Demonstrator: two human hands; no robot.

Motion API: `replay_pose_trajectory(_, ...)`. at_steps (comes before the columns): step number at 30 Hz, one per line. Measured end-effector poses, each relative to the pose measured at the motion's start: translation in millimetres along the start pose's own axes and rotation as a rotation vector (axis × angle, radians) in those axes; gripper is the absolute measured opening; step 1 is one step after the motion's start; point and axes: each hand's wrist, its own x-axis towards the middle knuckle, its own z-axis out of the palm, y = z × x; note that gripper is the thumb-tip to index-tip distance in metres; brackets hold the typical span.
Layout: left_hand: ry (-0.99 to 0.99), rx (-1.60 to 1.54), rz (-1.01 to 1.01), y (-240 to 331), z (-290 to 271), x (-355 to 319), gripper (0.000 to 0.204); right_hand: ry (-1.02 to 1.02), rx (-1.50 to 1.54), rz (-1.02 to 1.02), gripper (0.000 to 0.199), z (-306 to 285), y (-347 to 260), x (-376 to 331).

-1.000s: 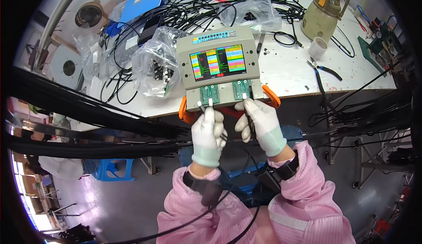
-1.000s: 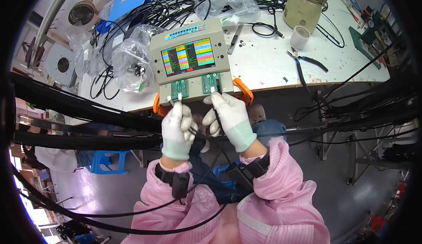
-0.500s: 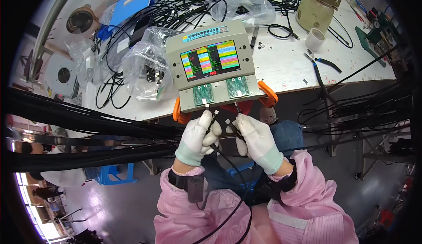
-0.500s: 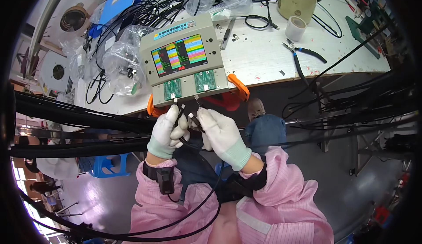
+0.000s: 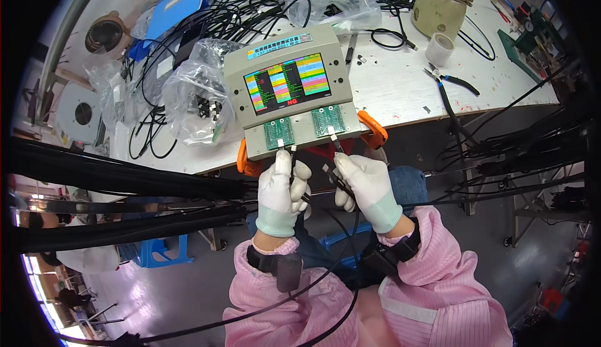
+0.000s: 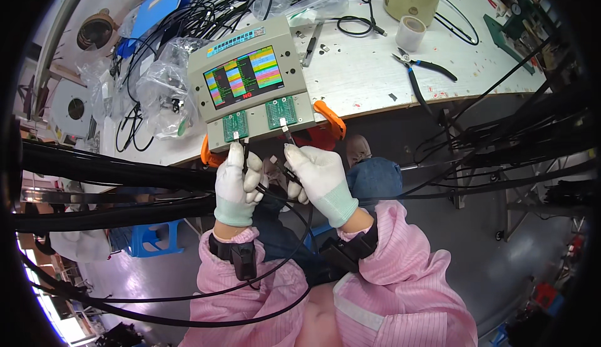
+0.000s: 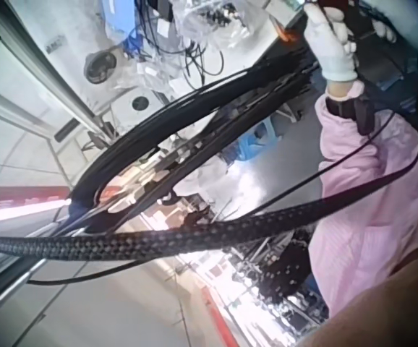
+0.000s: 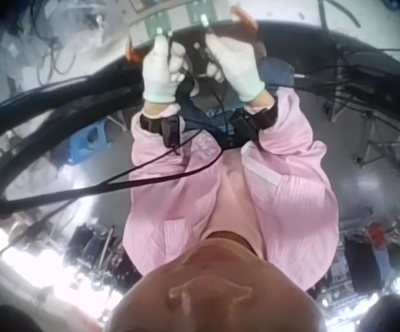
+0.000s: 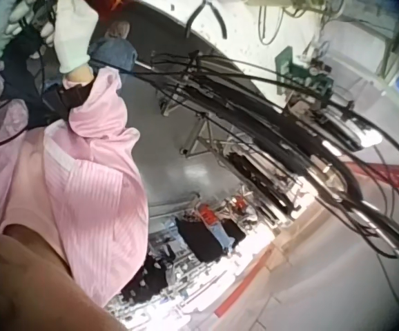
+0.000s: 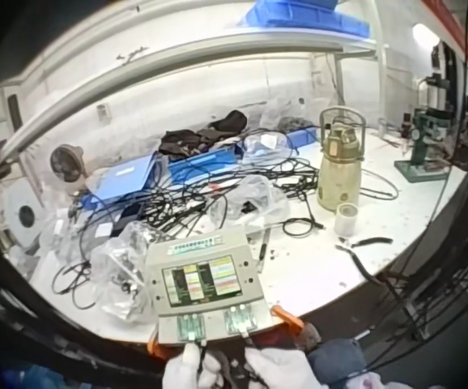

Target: Testing and preparing electronic wire harnesses at a manufacturing workbench.

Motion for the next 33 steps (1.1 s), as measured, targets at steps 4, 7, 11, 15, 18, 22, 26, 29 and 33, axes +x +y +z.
replay_pose_trajectory(4, 0.024, 0.054, -0.031, 1, 0, -1, 0.048, 0.017, 0.077, -0.026, 0.036, 3, 3, 2)
replay_pose_trajectory(7, 0.013, 0.073, -0.013, 2, -1, -2, 0.048, 0.06, 0.106, -0.031, 0.035, 16, 3, 3)
replay_pose_trajectory(11, 0.024, 0.079, -0.025, 5, -1, -4, 0.046, 0.044, 0.119, -0.058, 0.034, 19, -1, 2)
replay_pose_trajectory(15, -0.056, 0.12, 0.134, 3, 3, -5, 0.04, 0.031, 0.049, -0.245, 0.031, 5, 19, 17)
replay_pose_trajectory(18, -0.009, 0.132, 0.157, -12, 4, -8, 0.035, 0.088, -0.265, -0.511, 0.028, -16, 38, 22)
replay_pose_trajectory(22, 0.046, 0.136, 0.203, -35, 0, -15, 0.028, 0.045, -0.718, -0.698, 0.025, -16, 46, 2)
replay_pose_trajectory(26, 0.092, 0.09, 0.23, -43, 12, -20, 0.026, -0.199, -0.482, -0.372, 0.021, -6, 42, -13)
replay_pose_trajectory(29, 0.132, 0.061, 0.226, -44, 15, -23, 0.026, -0.164, -0.422, -0.326, 0.019, -2, 44, -15)
replay_pose_trajectory(33, 0.174, 0.034, 0.217, -48, 18, -25, 0.025, 0.006, -0.475, -0.389, 0.019, 1, 43, -17)
